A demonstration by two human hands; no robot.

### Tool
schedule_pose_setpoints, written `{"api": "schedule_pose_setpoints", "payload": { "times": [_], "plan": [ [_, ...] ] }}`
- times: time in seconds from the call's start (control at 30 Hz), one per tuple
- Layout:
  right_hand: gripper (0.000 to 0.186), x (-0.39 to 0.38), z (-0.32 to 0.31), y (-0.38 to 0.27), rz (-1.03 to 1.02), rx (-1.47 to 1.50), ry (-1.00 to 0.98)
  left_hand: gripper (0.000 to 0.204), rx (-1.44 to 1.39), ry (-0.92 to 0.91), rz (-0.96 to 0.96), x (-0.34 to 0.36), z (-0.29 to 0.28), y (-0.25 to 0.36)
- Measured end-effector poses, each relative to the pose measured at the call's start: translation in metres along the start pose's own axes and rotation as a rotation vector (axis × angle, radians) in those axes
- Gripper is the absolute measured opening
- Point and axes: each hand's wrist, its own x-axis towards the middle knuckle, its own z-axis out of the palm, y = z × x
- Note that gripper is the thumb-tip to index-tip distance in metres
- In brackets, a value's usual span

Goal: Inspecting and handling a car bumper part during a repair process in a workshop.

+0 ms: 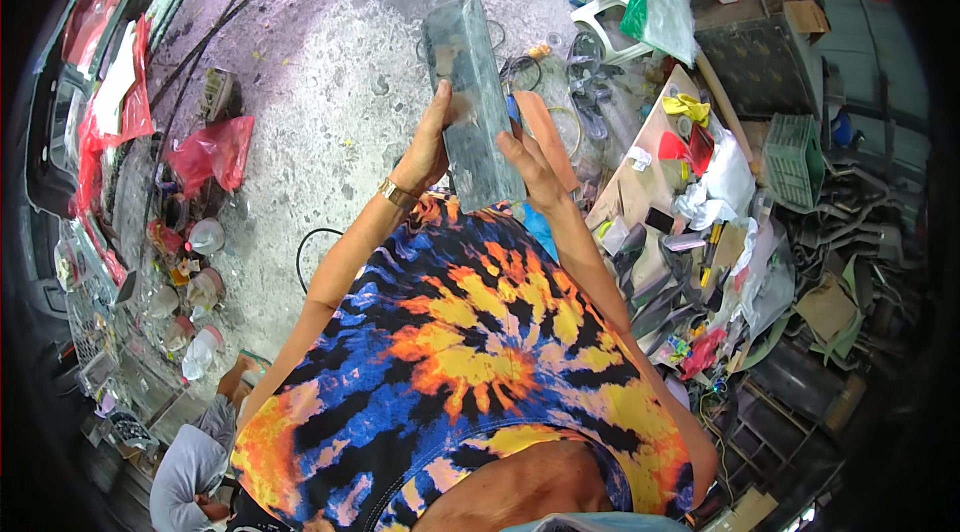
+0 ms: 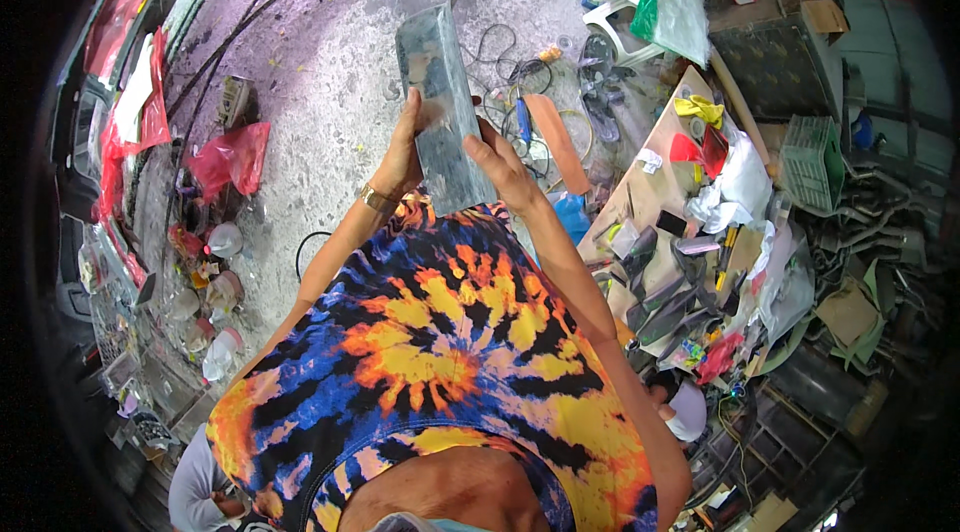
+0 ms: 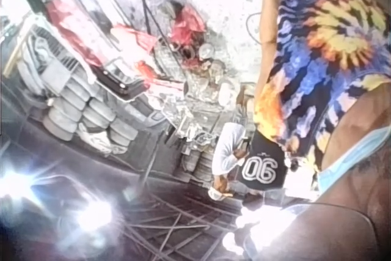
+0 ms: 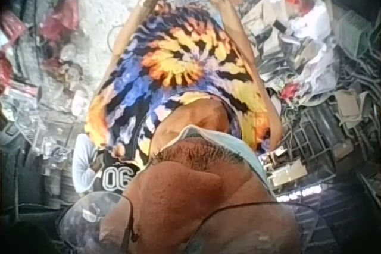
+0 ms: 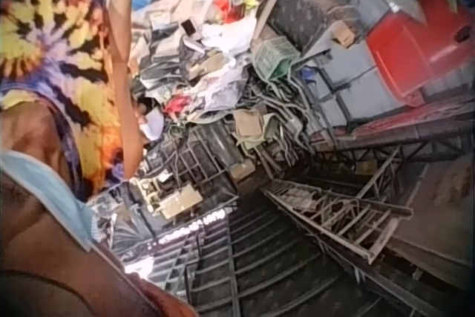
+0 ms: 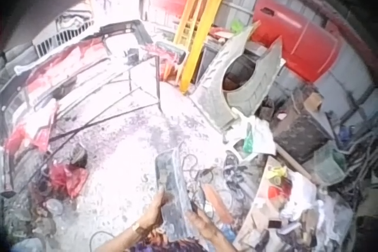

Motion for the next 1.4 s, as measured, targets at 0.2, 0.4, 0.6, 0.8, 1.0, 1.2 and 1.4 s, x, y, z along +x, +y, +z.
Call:
{"api": "schedule_pose_setpoints", "payload": {
  "times": [0.2,0.4,0.6,0.8,1.0,1.2,1.4],
  "plan": [
    [0.06,0.002,0.001,0.008,0.004,0.091,-0.026,0.075,-0.026,-0.003,-0.051,0.001,-0.003,0.001],
    [0.061,0.002,0.006,0.005,-0.033,0.082,-0.031,0.074,-0.03,0.001,-0.061,0.002,-0.01,0.001],
    [0.064,-0.001,0.005,0.011,0.013,0.122,0.03,0.064,0.053,0.09,-0.059,-0.009,0.009,0.012],
    [0.068,-0.001,0.006,0.012,-0.074,0.057,-0.014,0.071,0.087,0.03,-0.047,-0.005,-0.004,0.009],
    [0.068,0.003,0.007,0.005,-0.107,0.006,-0.029,0.076,0.105,0.005,-0.055,-0.003,-0.01,0.008],
    [0.07,0.001,0.008,0.004,-0.135,-0.085,-0.028,0.072,-0.032,-0.031,-0.097,-0.004,-0.019,0.004],
    [0.075,0.001,0.004,0.007,-0.129,-0.044,-0.033,0.109,0.103,-0.181,0.017,0.01,-0.043,-0.014]
  ]
}}
